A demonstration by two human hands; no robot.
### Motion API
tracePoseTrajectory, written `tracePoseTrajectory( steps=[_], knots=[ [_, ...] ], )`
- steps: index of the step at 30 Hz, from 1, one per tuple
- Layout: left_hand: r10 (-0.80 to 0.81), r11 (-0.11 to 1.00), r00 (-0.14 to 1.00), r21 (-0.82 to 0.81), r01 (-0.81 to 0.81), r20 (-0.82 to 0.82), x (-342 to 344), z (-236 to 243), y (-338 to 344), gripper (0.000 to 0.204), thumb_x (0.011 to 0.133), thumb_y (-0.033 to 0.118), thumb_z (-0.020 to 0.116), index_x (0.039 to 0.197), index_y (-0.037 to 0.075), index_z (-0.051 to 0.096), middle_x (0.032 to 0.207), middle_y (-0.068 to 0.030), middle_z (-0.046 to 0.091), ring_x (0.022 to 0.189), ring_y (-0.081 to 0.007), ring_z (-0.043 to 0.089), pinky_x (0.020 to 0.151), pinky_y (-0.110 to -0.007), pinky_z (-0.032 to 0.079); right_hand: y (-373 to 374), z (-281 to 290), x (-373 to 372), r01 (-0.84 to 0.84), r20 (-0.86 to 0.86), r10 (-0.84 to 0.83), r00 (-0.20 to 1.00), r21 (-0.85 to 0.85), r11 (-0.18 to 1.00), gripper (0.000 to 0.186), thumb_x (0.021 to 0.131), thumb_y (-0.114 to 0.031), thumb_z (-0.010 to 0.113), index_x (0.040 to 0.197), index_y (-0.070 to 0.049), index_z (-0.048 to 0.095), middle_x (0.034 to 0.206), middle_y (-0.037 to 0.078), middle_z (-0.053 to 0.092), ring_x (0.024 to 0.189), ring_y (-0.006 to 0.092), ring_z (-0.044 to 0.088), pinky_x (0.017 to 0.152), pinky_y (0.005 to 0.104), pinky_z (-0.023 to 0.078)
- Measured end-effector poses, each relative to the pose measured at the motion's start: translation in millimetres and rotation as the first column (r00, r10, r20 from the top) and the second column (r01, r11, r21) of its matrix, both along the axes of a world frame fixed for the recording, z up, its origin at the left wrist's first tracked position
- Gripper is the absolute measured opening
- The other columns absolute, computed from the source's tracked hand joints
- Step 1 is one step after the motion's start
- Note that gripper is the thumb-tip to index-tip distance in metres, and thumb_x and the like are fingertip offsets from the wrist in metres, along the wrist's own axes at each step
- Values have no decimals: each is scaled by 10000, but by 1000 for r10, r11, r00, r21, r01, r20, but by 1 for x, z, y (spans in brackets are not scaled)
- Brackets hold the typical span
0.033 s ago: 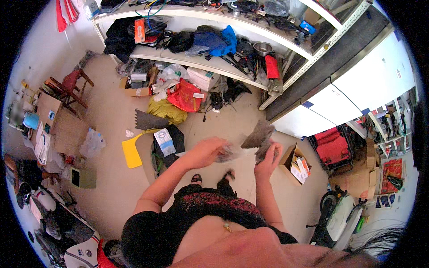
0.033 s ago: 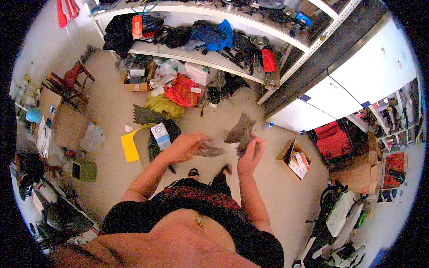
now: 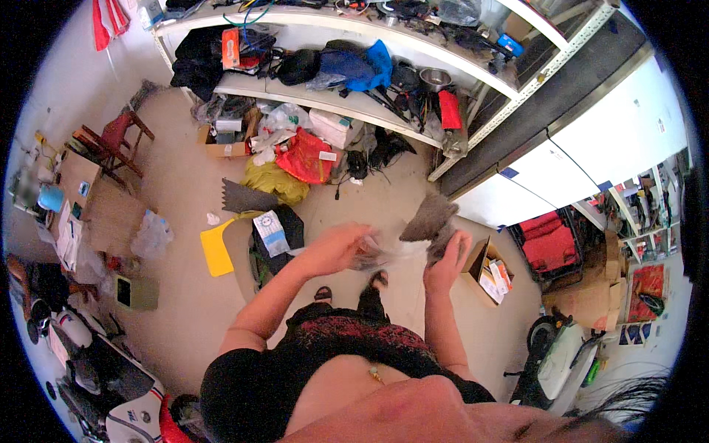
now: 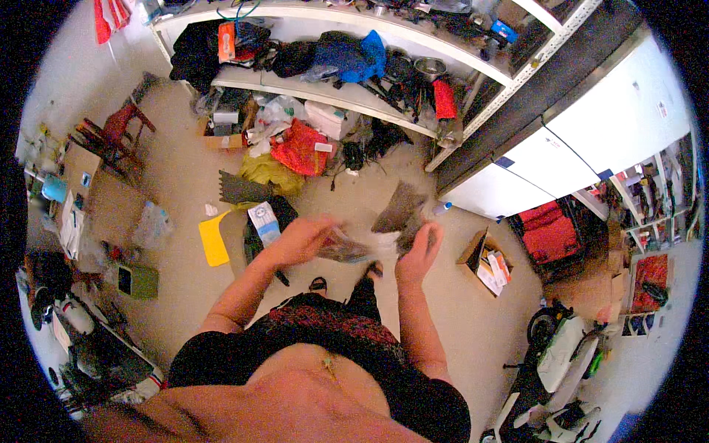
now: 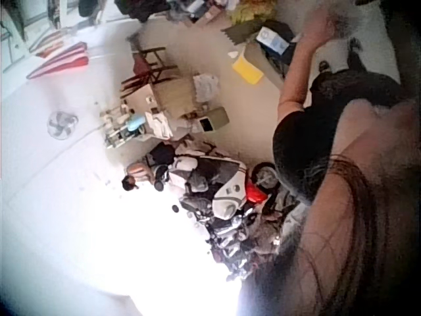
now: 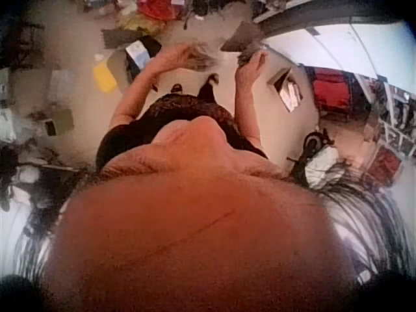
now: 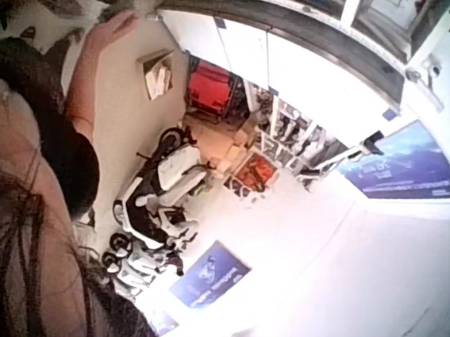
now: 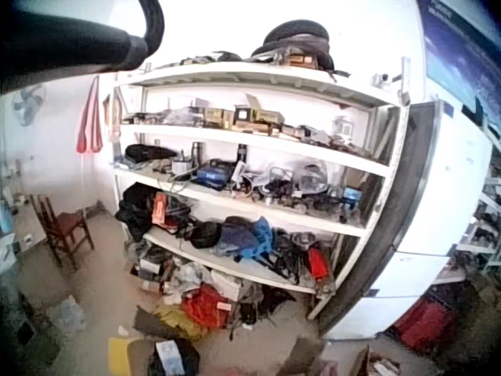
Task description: The person wipes a white metal shelf with a dark cloth, moving items like a black bag and a helmet aside to reach the surface. They then wipe the helmet and a black seat cushion before placing them back on the shelf. The person also handles a plastic bag and a small box during the process.
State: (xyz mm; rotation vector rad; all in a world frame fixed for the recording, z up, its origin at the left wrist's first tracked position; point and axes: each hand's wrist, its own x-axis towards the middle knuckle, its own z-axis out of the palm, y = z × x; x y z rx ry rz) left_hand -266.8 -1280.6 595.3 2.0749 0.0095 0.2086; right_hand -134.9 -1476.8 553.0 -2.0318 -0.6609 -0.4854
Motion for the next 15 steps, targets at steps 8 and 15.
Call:
tracePoseTrajectory(
  steps=[8, 15],
  knots=[
    [432, 876, 898, -196, -440, -84, 77, -2, 13, 202, 847, 186, 534, 950, 23, 595, 713, -73, 556, 630, -196, 516, 632, -286, 423, 37, 29, 77, -222, -40, 236, 971, 225, 949, 428, 738, -23, 556, 1143, 35, 432, 1056, 168, 454, 1000, 307, 456, 883, 344, 359],
    [496, 838, 858, -332, -433, 134, 145, -12, 23, 250, 910, 164, 430, 1049, 4, 563, 907, -39, 572, 756, -104, 521, 680, -247, 423, 57, 27, 152, -434, -25, 483, 875, 401, 807, 256, 807, -16, 478, 1047, 64, 439, 1046, 170, 440, 964, 303, 455, 912, 364, 336]
  ],
)
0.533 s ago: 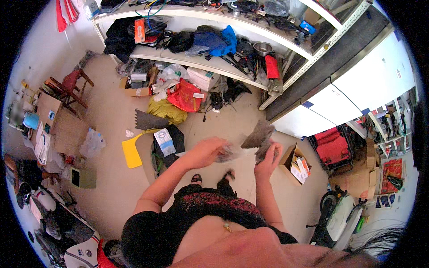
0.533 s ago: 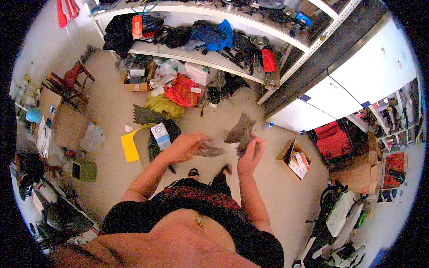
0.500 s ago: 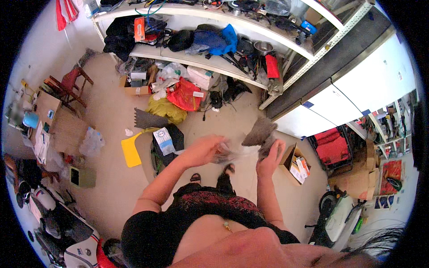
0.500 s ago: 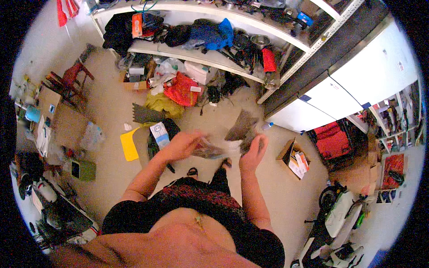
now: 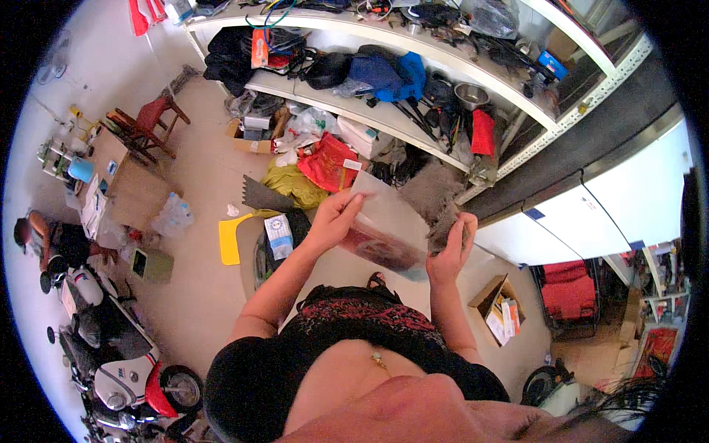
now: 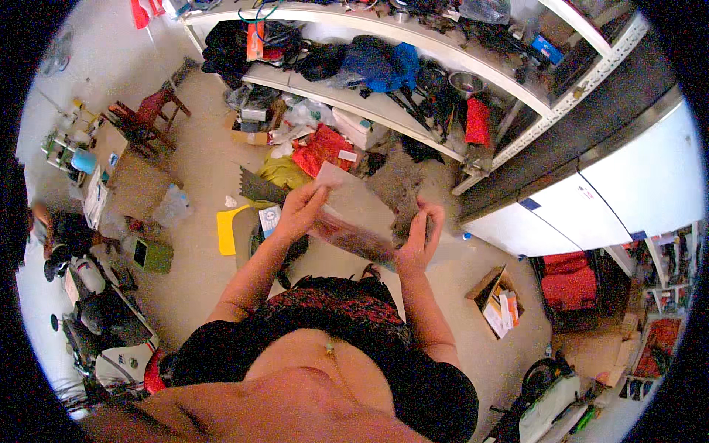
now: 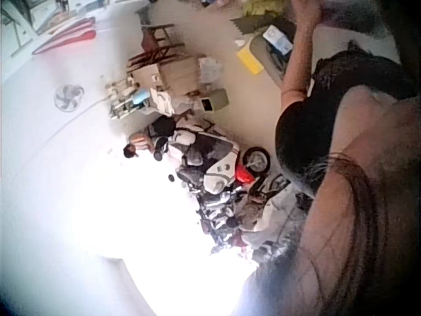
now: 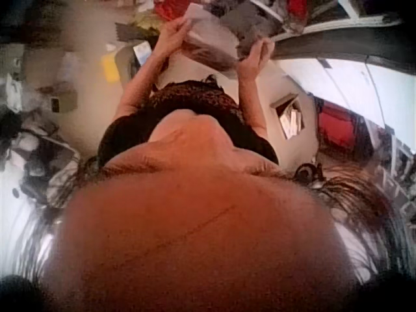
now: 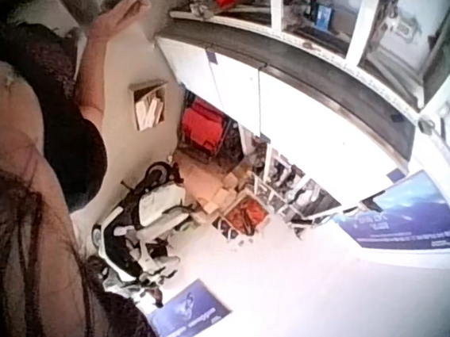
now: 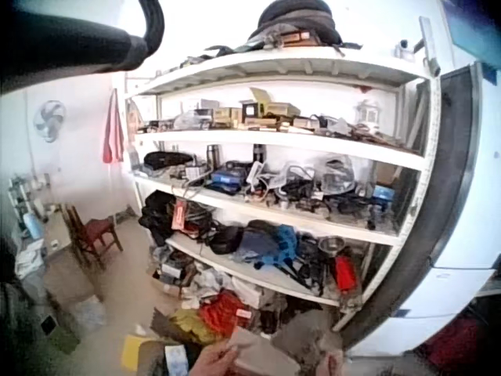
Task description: The person wipes a white metal shelf with a dark cloth, moving items like a black bag and a helmet aside to reach the surface. They then wipe the helmet and a black seat cushion before placing them back on the shelf. The person also handles a plastic bag and a small box during the process.
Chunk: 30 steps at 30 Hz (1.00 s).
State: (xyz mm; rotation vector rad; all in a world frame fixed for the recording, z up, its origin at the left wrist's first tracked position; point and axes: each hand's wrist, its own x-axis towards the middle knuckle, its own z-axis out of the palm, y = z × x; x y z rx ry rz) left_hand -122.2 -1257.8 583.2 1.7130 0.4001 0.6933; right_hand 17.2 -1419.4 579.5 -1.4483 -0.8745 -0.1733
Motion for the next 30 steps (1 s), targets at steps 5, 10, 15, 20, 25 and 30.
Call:
tracePoseTrajectory(
  steps=[5, 10, 15, 20, 25, 30],
  knots=[
    [-19, 999, 1000, -46, 19, -1, 39, -6, -6, 287, 915, 137, 391, 1150, 15, 501, 1008, -70, 555, 895, -135, 518, 794, -267, 407, 8, 12, 18, -352, 15, 352, 936, 104, 930, 146, 817, -51, 478, 931, -18, 392, 1143, 198, 476, 1078, 355, 438, 980, 435, 268],
    [-44, 980, 995, 198, 24, 94, 65, 7, -21, 324, 810, 46, 450, 1131, 11, 484, 1023, -147, 565, 999, -262, 534, 849, -353, 408, 60, 41, 22, -280, 320, 339, 885, -217, 935, 147, 745, -85, 567, 869, -70, 491, 1175, 125, 488, 1146, 389, 366, 966, 487, 256],
    [-95, 982, 920, 114, 148, -381, 62, 3, 4, 215, 830, 73, 426, 1012, 14, 522, 985, -181, 555, 969, -286, 543, 813, -357, 419, 91, 52, 52, -340, 7, 376, 926, -412, 845, 138, 804, -134, 530, 885, -28, 565, 920, 134, 575, 885, 300, 519, 794, 372, 409],
    [-174, 983, 976, -28, 179, 131, 63, 32, 17, 339, 911, 80, 321, 1215, 3, 450, 1219, -92, 501, 1147, -171, 439, 991, -302, 297, 110, 41, 100, -153, -200, 92, 975, -312, 938, 276, 901, -191, 400, 865, 33, 557, 786, 149, 587, 757, 214, 559, 708, 302, 413],
    [-169, 919, 962, -319, 232, 213, 56, 32, 39, 335, 923, 107, 344, 1233, 7, 421, 1190, -73, 501, 1114, -157, 449, 971, -299, 315, 103, 73, 62, -233, 120, 233, 965, -19, 972, 264, 878, -193, 440, 1015, 13, 534, 1043, 146, 571, 948, 230, 546, 796, 318, 415],
    [-134, 898, 962, -382, 220, 239, 54, 41, 50, 307, 887, 105, 404, 1180, 27, 453, 1072, -60, 536, 970, -153, 520, 833, -291, 432, 123, 81, 32, -279, 229, 369, 901, -348, 895, 367, 805, -273, 579, 1101, -65, 516, 1075, 143, 550, 1029, 301, 511, 900, 341, 389]
  ],
)
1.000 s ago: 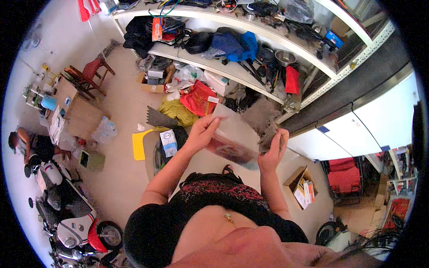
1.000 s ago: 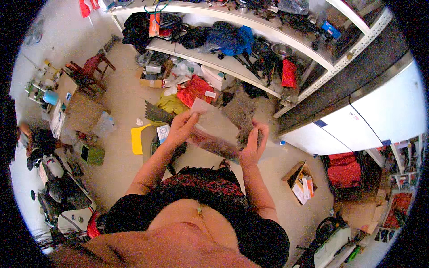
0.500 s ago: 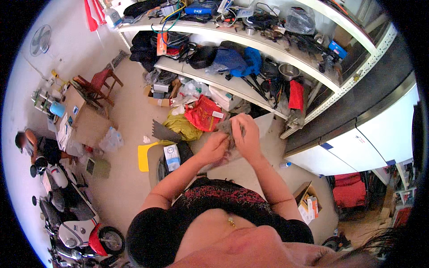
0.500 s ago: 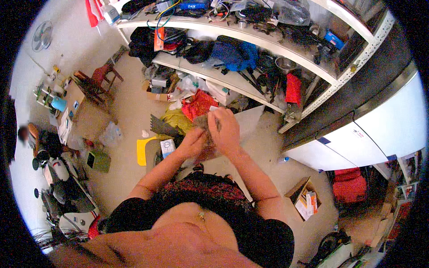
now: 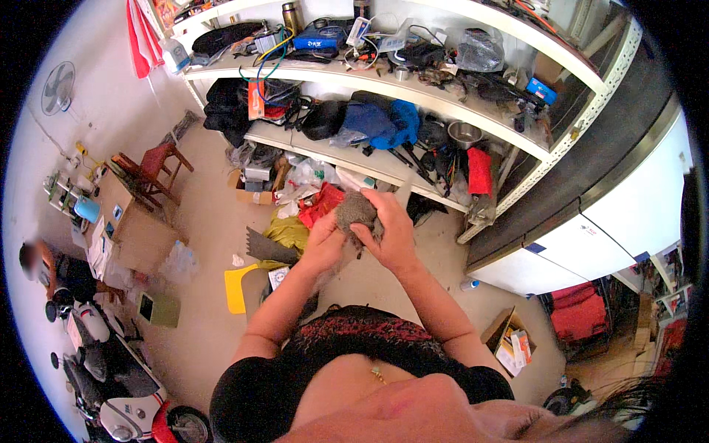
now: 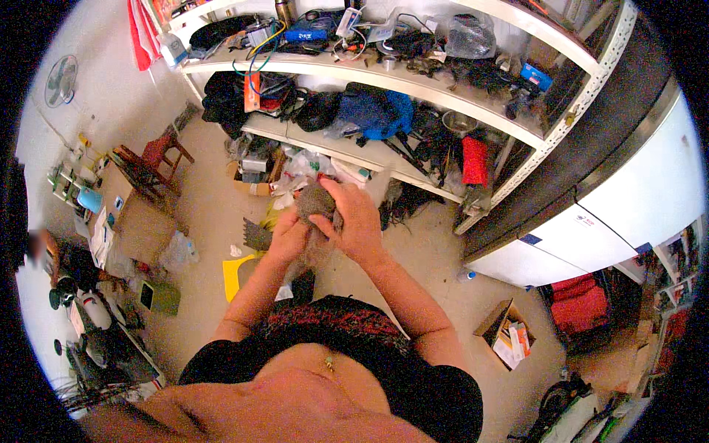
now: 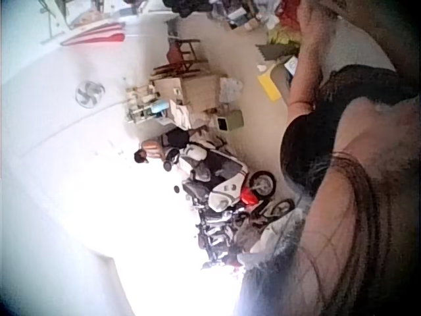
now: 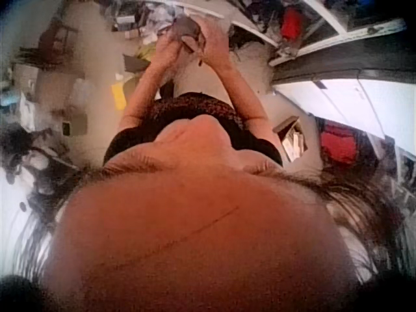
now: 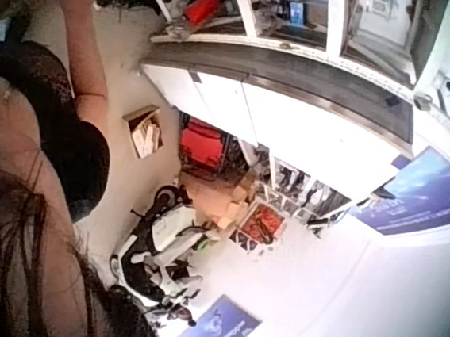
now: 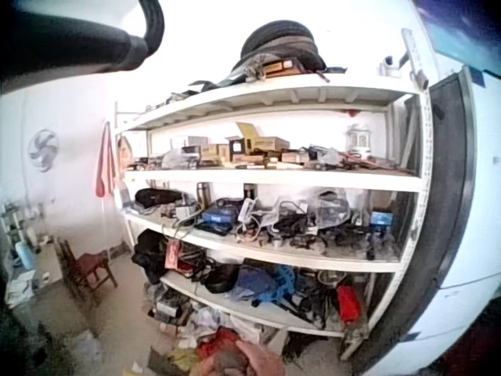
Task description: The person wipes a white metal shelf with a dark cloth, moving items like a black bag and a helmet aside to reach the surface. They then wipe the helmet and a black seat cushion before placing them back on the shelf. The person also handles a plastic bag and a small box during the process.
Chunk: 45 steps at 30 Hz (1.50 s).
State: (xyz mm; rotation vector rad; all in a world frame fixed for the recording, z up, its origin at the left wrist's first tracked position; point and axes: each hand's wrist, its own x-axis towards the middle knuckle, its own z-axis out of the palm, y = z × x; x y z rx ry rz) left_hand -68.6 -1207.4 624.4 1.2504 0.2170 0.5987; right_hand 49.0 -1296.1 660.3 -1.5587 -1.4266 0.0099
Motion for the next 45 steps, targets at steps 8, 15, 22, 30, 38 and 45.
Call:
tracePoseTrajectory(
  steps=[8, 15, 22, 30, 38, 45],
  knots=[
    [185, 914, 974, 387, -121, -133, -4, 15, 18, 248, 902, 72, 373, 1094, -3, 511, 997, -60, 572, 930, -123, 530, 814, -254, 412, 14, -19, 20, -152, -138, 151, 979, 6, 988, 449, 752, -268, 651, 1129, -72, 503, 1061, 132, 575, 974, 292, 563, 818, 336, 444],
    [103, 976, 994, 196, -95, -31, -6, 28, 31, 219, 920, 106, 402, 1057, 7, 542, 966, -43, 587, 897, -122, 536, 793, -275, 432, -13, -44, 42, -144, -54, 134, 990, -277, 950, 445, 729, -177, 678, 1121, -64, 503, 1037, 141, 575, 932, 311, 566, 785, 349, 450],
    [227, 973, 972, 27, -229, 59, -15, 35, 58, 214, 915, 126, 426, 1035, 3, 553, 950, -59, 603, 862, -129, 562, 784, -261, 440, -52, -61, 73, -135, 16, 152, 988, -363, 922, 431, 706, -116, 681, 1107, -85, 527, 1018, 134, 578, 956, 308, 548, 811, 356, 435],
    [127, 976, 989, 166, -138, 73, -11, 43, 77, 251, 927, 136, 373, 1050, -21, 526, 1015, -126, 601, 929, -191, 578, 829, -303, 445, -82, -72, 105, -139, -166, 80, 983, -386, 912, 431, 712, -82, 666, 1119, -66, 523, 1067, 116, 571, 994, 251, 539, 863, 323, 405],
    [250, 867, 960, 470, -165, -124, 4, 59, 87, 227, 916, 172, 434, 1058, 45, 558, 882, -42, 645, 738, -106, 554, 670, -262, 459, -92, -59, 127, 114, -315, -215, 924, -310, 944, 435, 708, -118, 689, 1106, -43, 530, 1074, 99, 568, 1009, 202, 522, 876, 294, 391],
    [574, 177, 770, 876, -448, 278, 18, 35, 130, 138, 803, 76, 564, 915, 12, 613, 861, -104, 593, 730, -214, 566, 657, -282, 445, -80, -40, 100, 173, 155, -146, 977, -176, 969, 418, 642, 30, 671, 1034, -37, 543, 969, 128, 571, 900, 280, 545, 816, 304, 428]
  ],
)
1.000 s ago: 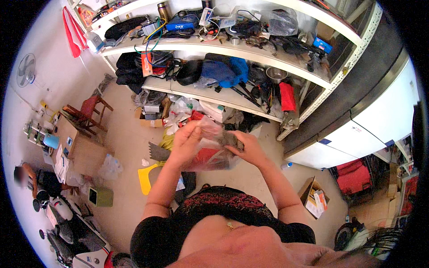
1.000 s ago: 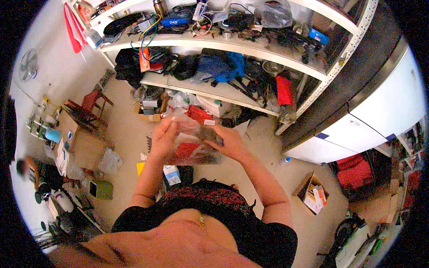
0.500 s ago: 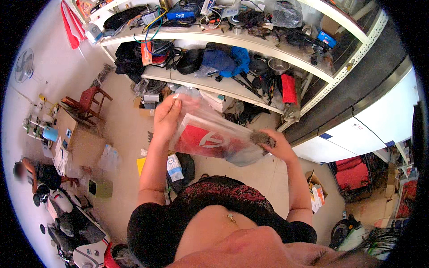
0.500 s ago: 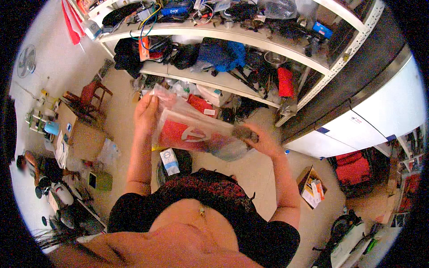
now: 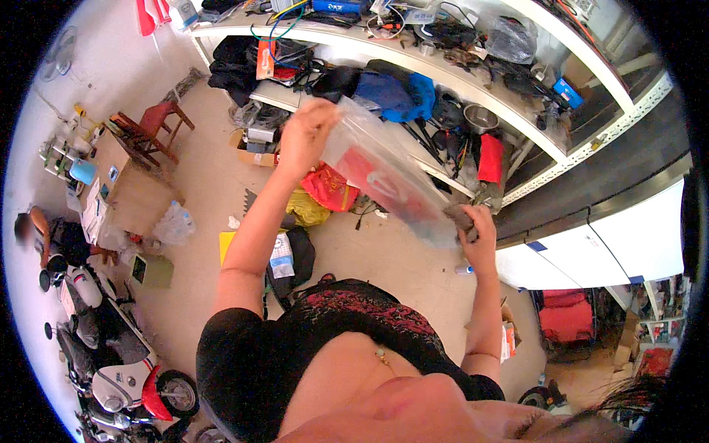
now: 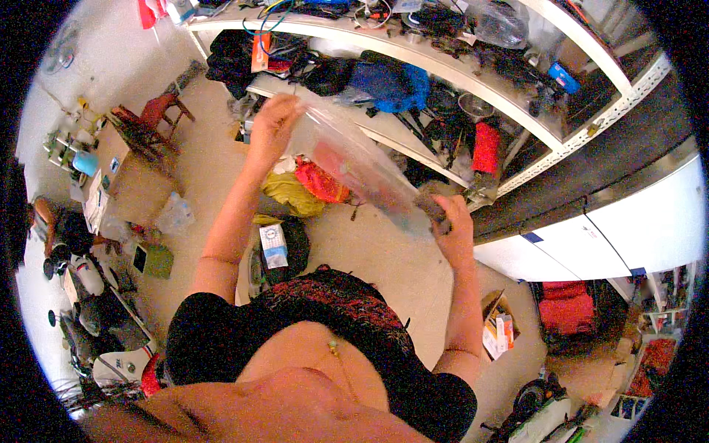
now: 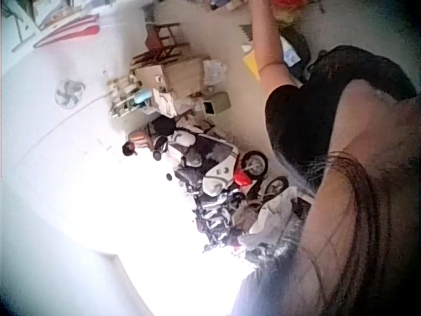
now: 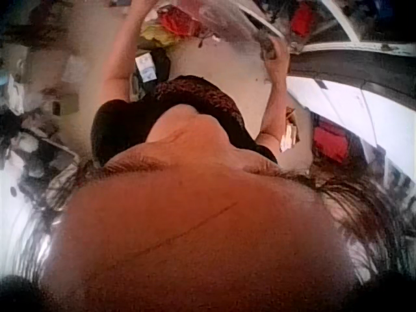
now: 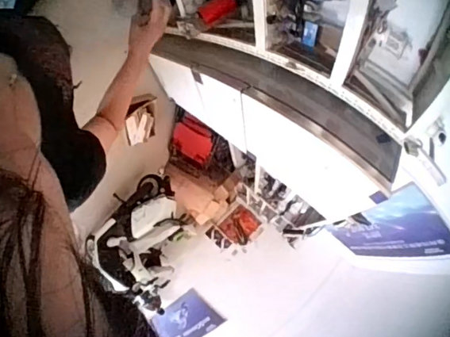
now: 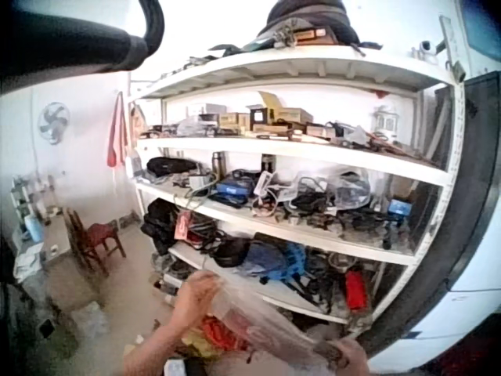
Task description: The person wipes a white metal shelf with a dark cloth, moving items like a black bag and a helmet aside to reach the surface. They then wipe the helmet and a black seat cushion before placing them back on the shelf. The person also handles a plastic bag and a small box during the process.
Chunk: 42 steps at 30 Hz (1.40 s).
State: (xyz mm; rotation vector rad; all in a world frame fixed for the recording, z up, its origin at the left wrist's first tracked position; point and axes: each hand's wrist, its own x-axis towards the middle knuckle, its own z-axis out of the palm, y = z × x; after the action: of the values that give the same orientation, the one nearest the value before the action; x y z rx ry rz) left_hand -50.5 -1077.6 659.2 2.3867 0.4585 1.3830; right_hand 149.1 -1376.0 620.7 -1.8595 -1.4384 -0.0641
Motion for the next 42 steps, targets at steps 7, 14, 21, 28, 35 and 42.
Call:
tracePoseTrajectory(
  steps=[7, 14, 21, 28, 35, 42],
  knots=[
    [133, 242, 398, -419, 875, 908, -59, -42, -18, 596, 888, 462, 385, 1311, 48, 315, 1271, -145, 399, 1131, -240, 407, 969, -355, 321, -8, -12, -57, -237, 509, 66, 858, 280, 930, 427, 524, -135, 718, 926, -212, 600, 872, 56, 521, 785, 199, 550, 804, 434, 400],
    [-456, -173, 816, -935, 309, 354, -61, -102, 1, 427, 890, 322, 473, 1198, 27, 466, 1124, -103, 539, 1054, -185, 493, 892, -303, 399, -18, -66, -54, -308, 681, 155, 716, 109, 945, 403, 641, -126, 630, 998, -302, 571, 880, 9, 512, 813, 163, 546, 849, 447, 375],
    [-178, -196, 863, -877, 440, 473, -37, -111, -8, 268, 888, 203, 492, 1091, 34, 539, 982, -60, 598, 872, -162, 570, 784, -288, 455, -55, -89, -34, -64, 386, 157, 909, -243, 968, 366, 676, -94, 622, 1025, -198, 578, 1000, 77, 546, 933, 262, 535, 872, 422, 388],
    [-198, -122, 863, -885, 450, 466, -14, -75, -33, 262, 907, 199, 453, 1105, 47, 530, 996, -51, 595, 897, -155, 567, 788, -286, 455, -45, -83, -30, 476, -156, -467, 871, 26, 879, 407, 683, -28, 614, 1082, -66, 543, 1144, 166, 478, 1071, 321, 461, 935, 371, 350],
    [-422, -133, 774, -877, 461, 471, 14, -58, -102, 325, 909, 162, 435, 1207, 34, 460, 1089, -46, 560, 975, -140, 533, 860, -281, 415, 66, -2, -99, 75, 10, -82, 997, 308, 949, 447, 619, 14, 588, 1059, -53, 547, 1267, 146, 405, 1159, 334, 381, 993, 415, 268],
    [-354, -124, 747, -820, 559, 563, 20, -41, -124, 356, 907, 75, 366, 1254, 8, 405, 1189, -73, 495, 1067, -150, 482, 921, -284, 373, 93, 4, -80, 175, -123, -135, 983, 436, 883, 380, 757, 11, 495, 1136, -2, 473, 1334, 171, 351, 1233, 342, 324, 1015, 399, 249]
  ],
)
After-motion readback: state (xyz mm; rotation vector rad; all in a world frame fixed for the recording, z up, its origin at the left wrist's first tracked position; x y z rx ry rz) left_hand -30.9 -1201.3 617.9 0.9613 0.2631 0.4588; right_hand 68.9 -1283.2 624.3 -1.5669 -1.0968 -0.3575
